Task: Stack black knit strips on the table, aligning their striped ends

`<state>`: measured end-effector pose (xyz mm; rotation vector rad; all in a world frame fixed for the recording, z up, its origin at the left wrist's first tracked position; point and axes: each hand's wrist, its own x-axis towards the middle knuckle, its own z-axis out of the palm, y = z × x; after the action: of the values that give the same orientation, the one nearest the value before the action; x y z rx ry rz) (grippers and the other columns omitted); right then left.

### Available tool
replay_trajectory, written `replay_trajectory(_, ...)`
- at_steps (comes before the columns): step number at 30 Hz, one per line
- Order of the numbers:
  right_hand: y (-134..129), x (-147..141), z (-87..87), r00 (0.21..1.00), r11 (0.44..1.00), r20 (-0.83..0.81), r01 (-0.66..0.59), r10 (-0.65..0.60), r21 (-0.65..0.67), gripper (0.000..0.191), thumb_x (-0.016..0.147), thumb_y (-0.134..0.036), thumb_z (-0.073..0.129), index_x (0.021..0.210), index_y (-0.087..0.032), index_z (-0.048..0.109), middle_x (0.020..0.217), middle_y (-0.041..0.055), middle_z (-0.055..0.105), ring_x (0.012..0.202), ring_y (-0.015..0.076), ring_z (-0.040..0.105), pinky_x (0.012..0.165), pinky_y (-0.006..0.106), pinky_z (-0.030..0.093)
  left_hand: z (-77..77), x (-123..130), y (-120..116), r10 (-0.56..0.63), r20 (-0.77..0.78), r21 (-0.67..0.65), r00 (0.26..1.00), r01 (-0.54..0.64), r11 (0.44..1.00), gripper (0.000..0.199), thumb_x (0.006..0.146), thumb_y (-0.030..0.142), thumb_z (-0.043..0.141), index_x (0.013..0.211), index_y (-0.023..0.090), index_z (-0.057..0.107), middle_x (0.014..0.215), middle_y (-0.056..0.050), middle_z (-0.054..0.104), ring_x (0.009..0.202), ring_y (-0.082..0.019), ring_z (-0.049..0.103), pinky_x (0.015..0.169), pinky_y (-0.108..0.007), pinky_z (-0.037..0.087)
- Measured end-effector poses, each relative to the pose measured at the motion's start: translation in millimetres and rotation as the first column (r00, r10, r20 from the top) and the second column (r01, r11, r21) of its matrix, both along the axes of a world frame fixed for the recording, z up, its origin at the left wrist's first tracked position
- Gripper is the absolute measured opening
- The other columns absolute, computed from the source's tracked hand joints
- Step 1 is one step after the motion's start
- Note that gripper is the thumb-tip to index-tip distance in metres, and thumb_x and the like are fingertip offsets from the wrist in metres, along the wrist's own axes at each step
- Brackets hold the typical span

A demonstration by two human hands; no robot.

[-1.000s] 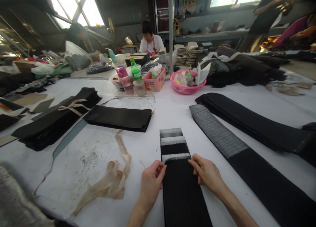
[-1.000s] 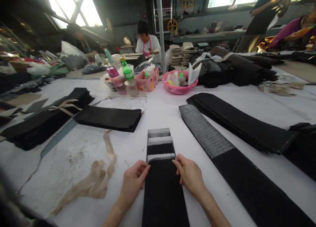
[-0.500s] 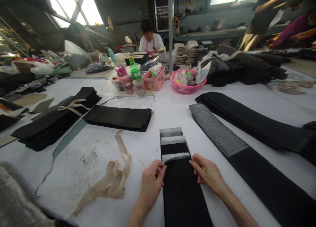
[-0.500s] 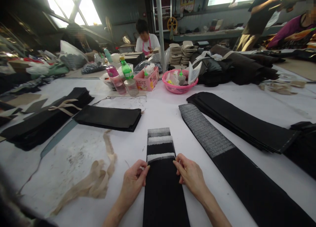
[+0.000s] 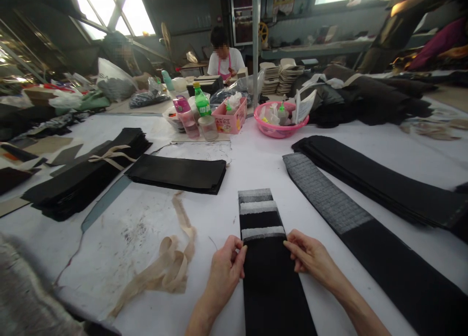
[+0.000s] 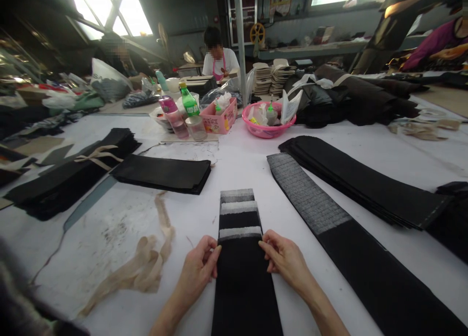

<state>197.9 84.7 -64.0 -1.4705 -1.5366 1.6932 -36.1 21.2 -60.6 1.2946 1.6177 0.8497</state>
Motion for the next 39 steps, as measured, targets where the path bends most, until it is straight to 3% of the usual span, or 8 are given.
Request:
replay_trajectory(13, 2.0, 7.5, 8.4, 0.989, 0.995, -0.139, -0.059, 0.047, -0.078, 0.032, 0.080, -0.046, 0.064, 0.076, -0.018, 0.050, 0.061, -0.0049, 0.051, 0.054, 0.0090, 0.054, 0.049, 0.017, 0.040, 6.9, -6.4, -3.4, -0.060, 0.141, -0.020, 0.988, 0.063, 0.998, 0.023, 0.092, 0.041, 0.043, 0.079, 0.023, 0.039, 0.058, 0.008, 0.036, 0.047, -0.008, 0.042, 0.042, -0.016, 0.036)
replay_trajectory(23, 1.0, -1.3, -4.8, 0.997, 0.997, -0.004, 0.072, -0.072, 0.006, 0.034, 0.082, -0.050, 0.058, 0.071, -0.019, 0.050, 0.052, -0.0067, 0.050, 0.041, 0.0095, 0.053, 0.039, 0.017, 0.036, -6.1, -0.7, -1.6, 0.055, 0.050, -0.043, 0.997, -0.053, 0.998, 0.026, 0.090, 0.045, 0.047, 0.081, 0.021, 0.048, 0.052, 0.006, 0.049, 0.044, -0.010, 0.051, 0.041, -0.017, 0.037)
replay_trajectory(39, 1.0, -8.9, -4.9, 0.960, 0.986, 0.258, 0.076, -0.112, 0.146, 0.031, 0.087, -0.046, 0.049, 0.069, -0.020, 0.051, 0.054, -0.0050, 0.059, 0.039, 0.0110, 0.058, 0.040, 0.018, 0.039, -2.1, 7.4, 7.9, 0.139, -0.034, -0.027, 0.990, -0.140, 0.990, 0.031, 0.089, 0.047, 0.049, 0.073, 0.020, 0.048, 0.050, 0.008, 0.046, 0.040, -0.009, 0.046, 0.041, -0.018, 0.032)
